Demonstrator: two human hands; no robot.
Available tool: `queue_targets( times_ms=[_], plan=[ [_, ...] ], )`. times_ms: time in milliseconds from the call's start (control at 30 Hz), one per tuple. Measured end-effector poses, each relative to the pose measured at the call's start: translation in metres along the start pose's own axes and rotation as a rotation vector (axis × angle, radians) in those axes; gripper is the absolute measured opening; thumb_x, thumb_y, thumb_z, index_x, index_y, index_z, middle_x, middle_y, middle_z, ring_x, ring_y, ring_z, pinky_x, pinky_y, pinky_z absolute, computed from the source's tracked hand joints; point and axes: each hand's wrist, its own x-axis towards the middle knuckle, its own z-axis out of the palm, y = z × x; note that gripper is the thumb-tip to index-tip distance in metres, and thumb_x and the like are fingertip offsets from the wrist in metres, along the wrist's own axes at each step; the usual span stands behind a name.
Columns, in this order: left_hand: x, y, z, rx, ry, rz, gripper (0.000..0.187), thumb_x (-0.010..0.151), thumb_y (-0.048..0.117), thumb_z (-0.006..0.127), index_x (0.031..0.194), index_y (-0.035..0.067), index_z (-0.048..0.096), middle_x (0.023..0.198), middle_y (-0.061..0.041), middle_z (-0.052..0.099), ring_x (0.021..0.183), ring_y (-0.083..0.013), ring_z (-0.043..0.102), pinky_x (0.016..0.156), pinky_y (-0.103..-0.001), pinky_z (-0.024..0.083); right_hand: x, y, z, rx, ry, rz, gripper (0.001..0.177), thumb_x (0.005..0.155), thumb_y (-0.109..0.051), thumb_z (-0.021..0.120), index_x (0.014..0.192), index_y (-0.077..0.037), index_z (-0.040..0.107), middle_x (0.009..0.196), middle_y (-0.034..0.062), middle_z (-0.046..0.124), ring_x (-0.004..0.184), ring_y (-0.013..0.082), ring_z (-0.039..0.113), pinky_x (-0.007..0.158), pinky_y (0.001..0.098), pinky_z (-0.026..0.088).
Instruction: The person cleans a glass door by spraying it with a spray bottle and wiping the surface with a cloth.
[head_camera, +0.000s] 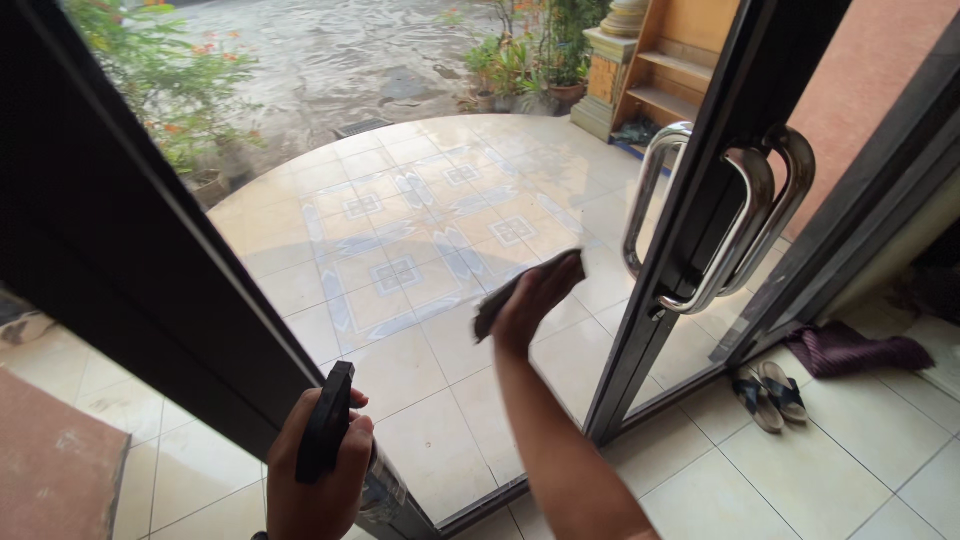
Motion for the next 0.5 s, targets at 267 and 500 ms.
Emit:
queue_targets(
  times_ms=[267,500],
  plan=[
    [0.010,-0.022,0.015,0.046,-0.053,0.006,0.018,0.073,0.011,0.059,0.090,0.005,0.062,0.064,-0.003,0.060,0.056,-0.0089,0.062,0.051,-0.024,0.049,0.077,0.104,-0.060,-0.094,0.178,0.244,0.068,0.099,-0.047,0.019,0.150,-0.003,0.009,0.157,0.0176,0.006,0.146,0.0294,0.006,0.118,0.0453,0.007],
    [0.007,-0.031,0.000,-0.004,-0.040,-0.077,0.017,0.076,0.011,0.058,0.092,0.006,0.060,0.055,-0.002,0.057,0.046,-0.0078,0.055,0.044,-0.024,0.043,0.005,0.117,-0.050,0.223,0.314,0.733,0.065,0.094,-0.045,0.025,0.148,-0.010,0.014,0.157,0.0109,0.011,0.141,0.0231,0.020,0.113,0.0399,0.021]
  ],
)
